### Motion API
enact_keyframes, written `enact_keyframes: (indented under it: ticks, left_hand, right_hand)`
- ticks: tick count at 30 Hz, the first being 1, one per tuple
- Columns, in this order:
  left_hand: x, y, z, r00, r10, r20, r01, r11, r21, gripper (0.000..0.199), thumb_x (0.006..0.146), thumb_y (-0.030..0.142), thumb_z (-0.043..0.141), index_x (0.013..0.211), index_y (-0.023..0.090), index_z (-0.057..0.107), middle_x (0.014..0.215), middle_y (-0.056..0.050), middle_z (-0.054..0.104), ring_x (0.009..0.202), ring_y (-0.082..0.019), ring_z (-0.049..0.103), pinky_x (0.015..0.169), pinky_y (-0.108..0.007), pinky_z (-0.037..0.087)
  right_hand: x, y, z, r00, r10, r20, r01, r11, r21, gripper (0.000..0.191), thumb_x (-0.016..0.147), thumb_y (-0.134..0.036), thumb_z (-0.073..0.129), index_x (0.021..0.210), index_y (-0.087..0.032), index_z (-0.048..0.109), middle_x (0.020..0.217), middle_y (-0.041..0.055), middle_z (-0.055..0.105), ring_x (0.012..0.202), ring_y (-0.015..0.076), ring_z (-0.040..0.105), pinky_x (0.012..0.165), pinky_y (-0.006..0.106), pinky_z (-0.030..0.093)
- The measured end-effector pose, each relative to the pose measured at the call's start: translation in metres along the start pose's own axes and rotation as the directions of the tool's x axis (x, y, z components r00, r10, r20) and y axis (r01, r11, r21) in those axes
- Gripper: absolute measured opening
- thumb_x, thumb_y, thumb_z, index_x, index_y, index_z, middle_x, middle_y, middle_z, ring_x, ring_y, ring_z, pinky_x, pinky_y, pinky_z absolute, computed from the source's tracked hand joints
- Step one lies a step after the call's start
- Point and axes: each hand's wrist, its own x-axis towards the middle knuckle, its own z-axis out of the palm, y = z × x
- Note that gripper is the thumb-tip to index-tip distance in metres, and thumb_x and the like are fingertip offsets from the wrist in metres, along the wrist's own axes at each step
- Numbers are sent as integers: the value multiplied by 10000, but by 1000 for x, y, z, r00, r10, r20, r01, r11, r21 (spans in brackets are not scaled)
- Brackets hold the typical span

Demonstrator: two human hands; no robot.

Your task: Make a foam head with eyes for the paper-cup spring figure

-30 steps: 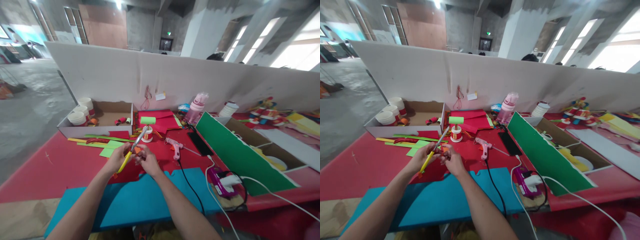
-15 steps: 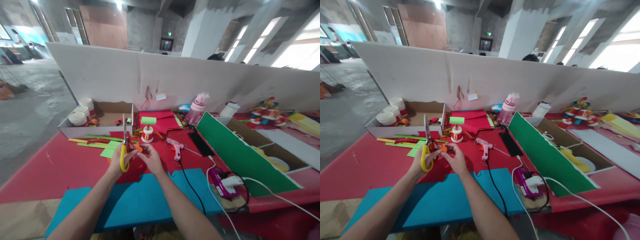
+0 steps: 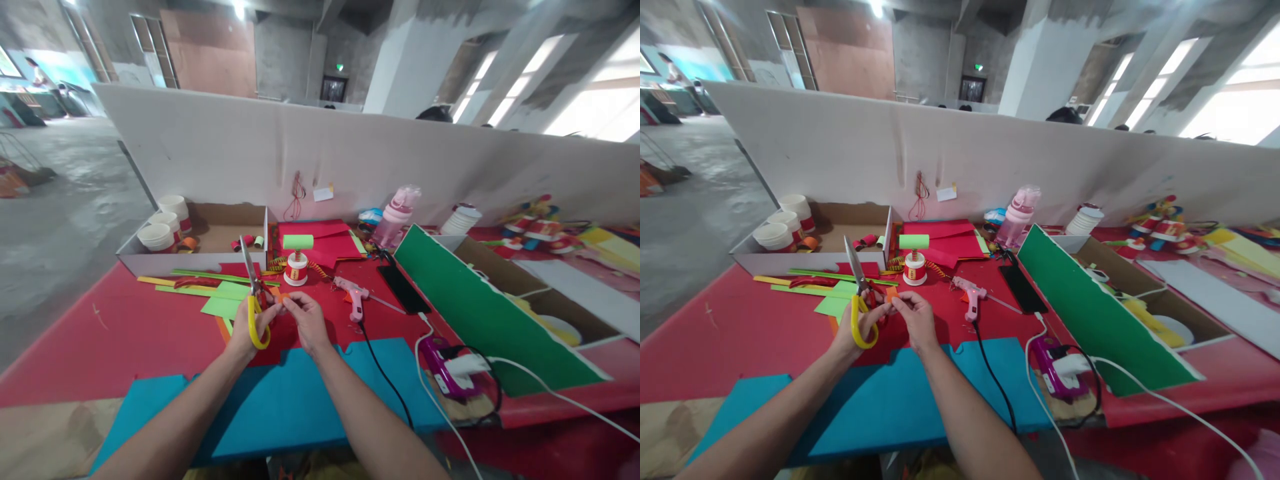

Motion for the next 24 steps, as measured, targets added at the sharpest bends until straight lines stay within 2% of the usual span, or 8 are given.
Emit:
enact_keyframes:
  ticks: [6, 10, 14, 17, 20, 24]
  left_hand:
    - [0, 5, -1, 999, 50, 2, -51, 998, 29, 336, 639, 346, 744, 791, 188, 490, 745, 10, 596, 669, -141, 610, 649, -277, 514]
    - [2, 10, -6, 1000, 3, 29, -5, 997, 79, 329, 660, 345, 728, 801, 190, 474, 626, 48, 566, 497, -103, 550, 498, -233, 454]
    - [9, 18, -17, 999, -32, -30, 35, 994, 104, 289, 683, 324, 698, 786, 204, 457, 541, 93, 497, 371, -56, 424, 380, -185, 333]
    - [13, 23, -23, 999, -10, -37, 13, 998, 68, 334, 645, 320, 739, 788, 199, 462, 611, 71, 551, 441, -64, 489, 436, -193, 387]
    - [13, 22, -23, 999, -21, 29, 20, 999, 37, 369, 628, 352, 767, 784, 184, 478, 690, 32, 604, 546, -94, 564, 535, -223, 450]
    - [13, 11, -22, 991, -71, 110, 68, 997, 36, 416, 621, 406, 769, 821, 184, 480, 711, 24, 593, 619, -133, 606, 576, -247, 479]
  right_hand:
    - [0, 4, -1, 999, 17, 29, -17, 1000, 2, 226, 664, -353, 768, 795, -193, 677, 703, -8, 687, 646, 138, 610, 692, 282, 501]
    - [4, 7, -6, 1000, -1, -22, 1, 1000, -10, 223, 655, -350, 771, 786, -189, 688, 701, -19, 670, 639, 120, 581, 676, 257, 483]
    - [10, 5, -13, 993, 11, -116, -9, 1000, 15, 230, 631, -352, 784, 754, -184, 684, 637, -42, 618, 587, 93, 536, 622, 223, 452]
    - [10, 4, -14, 992, 45, -121, -43, 999, 22, 247, 614, -357, 793, 747, -182, 681, 619, -49, 606, 559, 84, 529, 587, 212, 434]
    - [7, 5, -11, 995, 76, -63, -78, 997, -26, 246, 613, -354, 797, 734, -176, 678, 606, -44, 616, 541, 88, 539, 570, 216, 425]
    - [3, 6, -7, 996, 85, -7, -85, 994, -73, 227, 629, -347, 788, 716, -169, 679, 612, -30, 637, 542, 94, 544, 572, 222, 425]
